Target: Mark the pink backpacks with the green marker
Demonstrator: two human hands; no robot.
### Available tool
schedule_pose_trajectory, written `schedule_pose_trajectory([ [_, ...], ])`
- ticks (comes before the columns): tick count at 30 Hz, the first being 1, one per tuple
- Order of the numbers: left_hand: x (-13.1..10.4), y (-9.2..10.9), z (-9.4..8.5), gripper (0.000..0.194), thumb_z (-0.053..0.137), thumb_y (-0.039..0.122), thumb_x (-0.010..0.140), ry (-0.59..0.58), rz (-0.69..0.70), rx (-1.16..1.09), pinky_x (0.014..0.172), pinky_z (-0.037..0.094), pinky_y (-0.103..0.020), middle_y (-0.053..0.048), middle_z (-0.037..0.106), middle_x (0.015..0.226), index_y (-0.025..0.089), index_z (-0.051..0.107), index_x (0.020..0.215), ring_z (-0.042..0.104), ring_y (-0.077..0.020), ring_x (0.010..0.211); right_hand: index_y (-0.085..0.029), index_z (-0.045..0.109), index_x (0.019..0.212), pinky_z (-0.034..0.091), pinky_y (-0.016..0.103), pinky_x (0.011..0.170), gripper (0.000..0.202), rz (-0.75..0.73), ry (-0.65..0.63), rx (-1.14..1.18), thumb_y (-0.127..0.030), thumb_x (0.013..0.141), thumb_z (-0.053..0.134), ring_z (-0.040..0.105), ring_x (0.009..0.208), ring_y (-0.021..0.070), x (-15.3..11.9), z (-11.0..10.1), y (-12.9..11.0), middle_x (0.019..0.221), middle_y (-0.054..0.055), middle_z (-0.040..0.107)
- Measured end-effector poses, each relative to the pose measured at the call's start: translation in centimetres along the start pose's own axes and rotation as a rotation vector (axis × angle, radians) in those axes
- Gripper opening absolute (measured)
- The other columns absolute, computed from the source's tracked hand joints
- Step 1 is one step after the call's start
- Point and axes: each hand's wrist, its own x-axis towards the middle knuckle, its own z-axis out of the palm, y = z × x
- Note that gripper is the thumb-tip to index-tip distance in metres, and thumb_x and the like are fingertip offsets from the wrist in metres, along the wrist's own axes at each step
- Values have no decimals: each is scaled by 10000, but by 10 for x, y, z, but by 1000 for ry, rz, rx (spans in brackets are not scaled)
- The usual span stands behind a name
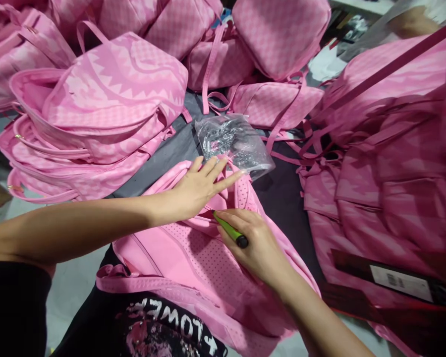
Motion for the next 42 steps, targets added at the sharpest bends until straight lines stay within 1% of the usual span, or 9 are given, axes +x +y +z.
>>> schedule_pose_trajectory([
  [3, 5, 1, 6, 989, 628, 268, 864, 22, 44, -15, 1162, 165, -545, -190, 152, 1631, 237, -60, 1574, 162, -356, 1498, -186, 690, 1103, 547, 425, 844, 232, 11, -5, 24, -192, 911, 560, 684, 948, 246, 2, 0, 4, 1067, 110, 724],
  [10, 6, 3, 6, 1096, 675, 218, 807, -12, -10, -59, 1101, 287, -490, -207, 176, 1619, 213, -115, 1567, 333, -381, 1404, -203, 700, 1080, 551, 347, 866, 210, 9, -99, 231, -208, 911, 575, 691, 963, 204, 14, -10, 4, 1067, 71, 736],
  [14, 7, 2, 6, 1067, 667, 226, 816, -39, -16, -27, 1107, 280, -490, -198, 181, 1621, 209, -84, 1574, 337, -373, 1399, -190, 701, 1033, 548, 371, 831, 182, 8, -108, 180, -191, 892, 586, 696, 899, 219, 21, -2, 7, 1004, 69, 745],
  [17, 7, 2, 4, 981, 636, 227, 840, -44, -19, -12, 1101, 291, -476, -200, 199, 1616, 198, -4, 1583, 361, -363, 1385, -193, 689, 1059, 541, 387, 854, 191, 41, -48, 180, -211, 901, 582, 694, 934, 229, 20, 7, 7, 1032, 78, 742],
  [21, 4, 3, -1, 931, 629, 252, 852, -54, -39, -5, 1110, 284, -467, -186, 171, 1629, 191, 58, 1585, 366, -354, 1375, -189, 692, 1035, 541, 416, 837, 181, 71, -13, 60, -230, 896, 585, 693, 907, 247, 16, 9, 1, 1008, 87, 743],
  [27, 2, 4, -2, 909, 608, 257, 869, -61, -84, -57, 1134, 246, -459, -157, 146, 1641, 199, 51, 1585, 355, -348, 1377, -194, 687, 1025, 551, 401, 792, 172, 72, -14, 28, -218, 898, 573, 695, 872, 239, 16, 7, -5, 984, 78, 743],
  [31, 2, 4, -1, 906, 606, 269, 869, -58, -82, -90, 1131, 245, -472, -173, 149, 1638, 180, 57, 1584, 349, -360, 1375, -193, 688, 1019, 558, 399, 791, 171, 62, 16, 21, -230, 898, 574, 697, 879, 242, 17, 9, -7, 989, 81, 744],
  [37, 2, 3, -1, 863, 567, 236, 889, -53, -83, -93, 1128, 251, -466, -183, 164, 1632, 168, 61, 1585, 365, -356, 1370, -187, 696, 1014, 565, 387, 797, 177, 81, -23, 2, -223, 883, 583, 703, 880, 241, 22, 6, -8, 998, 78, 747],
  [42, 1, 3, 1, 917, 597, 257, 859, -50, -96, -101, 1144, 233, -479, -137, 173, 1639, 206, 37, 1585, 327, -356, 1392, -204, 694, 1018, 569, 365, 799, 178, 84, -58, 20, -214, 884, 577, 709, 883, 227, 24, 5, -8, 1006, 67, 747],
])
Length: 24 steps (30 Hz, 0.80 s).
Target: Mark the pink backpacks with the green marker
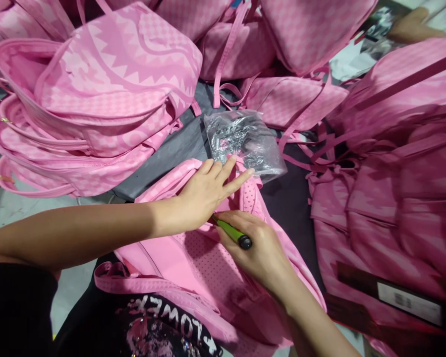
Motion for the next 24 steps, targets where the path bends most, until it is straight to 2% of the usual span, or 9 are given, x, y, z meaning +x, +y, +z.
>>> schedule_pose_trajectory([
  [7, -3, 1, 0, 893, 585, 227, 869, 2, -20, 0, 1131, 254, -477, -162, 194, 1625, 182, 54, 1585, 350, -358, 1370, -206, 695, 1027, 570, 374, 807, 184, 5, 20, -14, -212, 885, 579, 707, 902, 234, -3, 0, 0, 1020, 71, 748],
  [11, -4, 3, -1, 877, 552, 200, 882, 17, -30, 21, 1116, 270, -469, -157, 216, 1619, 189, 28, 1586, 377, -354, 1343, -193, 696, 995, 570, 401, 749, 166, 32, 29, -65, -211, 877, 581, 704, 826, 247, -8, 3, -3, 937, 75, 748],
  [16, -4, 3, -4, 845, 511, 189, 907, -29, -38, 9, 1151, 231, -469, -136, 195, 1633, 206, 6, 1584, 366, -348, 1368, -196, 670, 1069, 560, 406, 814, 201, -23, 157, 19, -235, 911, 552, 695, 922, 241, -12, 13, -4, 1049, 90, 737],
  [20, -4, 2, -7, 846, 528, 194, 909, -54, -35, 53, 1140, 243, -462, -164, 188, 1630, 187, 18, 1584, 361, -351, 1380, -186, 684, 969, 541, 420, 742, 156, 74, 110, -52, -241, 889, 562, 674, 817, 256, -9, 14, -5, 905, 88, 727],
  [24, -4, 3, -8, 808, 521, 209, 928, -59, -36, 70, 1128, 255, -440, -187, 204, 1620, 172, 53, 1584, 385, -334, 1365, -188, 678, 990, 536, 385, 789, 165, 65, 92, 66, -239, 900, 550, 674, 868, 233, -5, 11, -6, 971, 79, 727],
])
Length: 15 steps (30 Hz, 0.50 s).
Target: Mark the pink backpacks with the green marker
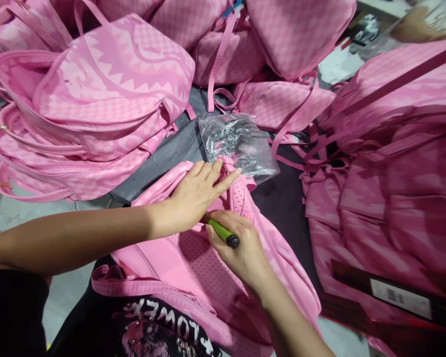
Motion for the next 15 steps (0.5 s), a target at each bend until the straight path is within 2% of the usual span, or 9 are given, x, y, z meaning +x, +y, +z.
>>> schedule_pose_trajectory([
  [4, 1, -2, 1, 826, 555, 245, 917, -10, -5, 43, 1105, 277, -435, -192, 208, 1617, 180, 71, 1584, 429, -323, 1315, -189, 687, 948, 528, 384, 755, 150, 48, 14, -44, -215, 882, 554, 673, 826, 237, 1, 1, -1, 912, 72, 721],
  [8, -1, -21, -4, 898, 609, 314, 890, 8, 69, 45, 1077, 299, -432, -210, 243, 1593, 171, 54, 1581, 421, -325, 1315, -187, 672, 1021, 532, 360, 809, 171, -48, 80, 125, -213, 894, 560, 691, 903, 216, -1, 7, 4, 1022, 71, 730],
  [12, -12, -47, -18, 1112, 729, 455, 791, -104, 37, 11, 1030, 347, -461, -207, 263, 1578, 207, -17, 1578, 413, -357, 1299, -205, 684, 1043, 510, 378, 825, 171, -89, 220, 188, -232, 891, 611, 705, 942, 221, 0, 21, 5, 1041, 57, 751],
  [15, -19, -51, -24, 1214, 753, 501, 755, -171, 27, -26, 959, 416, -438, -205, 182, 1607, 230, -110, 1565, 419, -363, 1270, -216, 699, 1051, 501, 383, 850, 178, -101, 258, 304, -236, 888, 631, 707, 968, 217, 4, 34, -2, 1055, 46, 757],
])
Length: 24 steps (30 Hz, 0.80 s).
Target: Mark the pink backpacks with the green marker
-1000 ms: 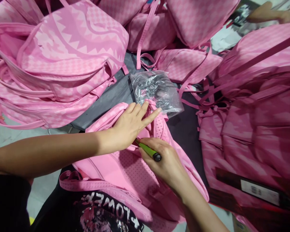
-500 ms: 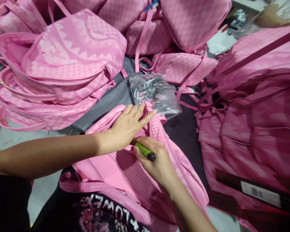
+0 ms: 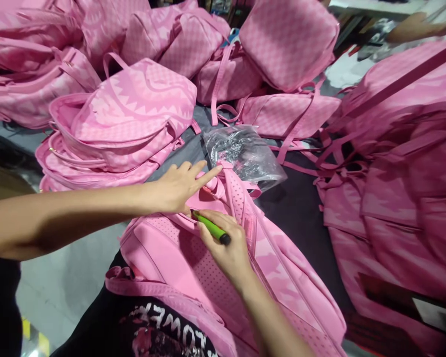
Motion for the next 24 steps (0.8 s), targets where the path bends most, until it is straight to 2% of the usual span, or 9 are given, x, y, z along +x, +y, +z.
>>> schedule_pose_trajectory([
  [3, 1, 8, 2, 1270, 787, 472, 724, -18, -51, 38, 922, 453, -457, -219, 94, 1625, 238, -143, 1557, 403, -386, 1268, -205, 708, 1039, 503, 386, 861, 174, 15, 39, 57, -227, 885, 629, 709, 964, 217, 0, 13, -1, 1057, 56, 757],
  [6, 7, 15, 4, 1250, 787, 339, 732, -33, -91, 78, 876, 489, -448, -219, 105, 1619, 255, -151, 1554, 422, -380, 1242, -195, 711, 1045, 511, 388, 862, 186, 23, 52, 67, -222, 879, 630, 713, 953, 221, -1, 17, 1, 1045, 64, 759],
  [9, 8, 16, 2, 1162, 727, 219, 754, -74, -88, 74, 870, 505, -433, -210, 161, 1604, 245, -104, 1565, 412, -370, 1259, -192, 709, 1042, 528, 387, 857, 188, 31, 23, 65, -221, 877, 626, 714, 936, 221, -3, 8, 2, 1036, 65, 758],
  [15, 3, 11, -4, 1138, 681, 147, 736, -113, -54, 14, 933, 481, -423, -181, 87, 1629, 264, -93, 1561, 357, -354, 1318, -175, 702, 1017, 552, 368, 811, 169, 12, -35, 24, -227, 889, 604, 710, 887, 210, -7, -11, -2, 984, 75, 755],
  [20, 8, 6, 0, 1099, 646, 112, 737, -115, -44, -23, 946, 474, -432, -169, 66, 1639, 279, -58, 1565, 352, -348, 1325, -206, 712, 1046, 525, 387, 855, 182, 54, 3, 55, -239, 884, 635, 711, 930, 216, 0, 3, -2, 1034, 58, 760],
  [24, 14, 3, 1, 1094, 641, 80, 735, -160, -48, -57, 968, 465, -458, -179, 20, 1643, 259, -43, 1570, 326, -369, 1352, -218, 720, 1046, 502, 415, 883, 189, 77, 20, 62, -246, 875, 646, 708, 940, 230, 5, 14, -1, 1042, 49, 762],
])
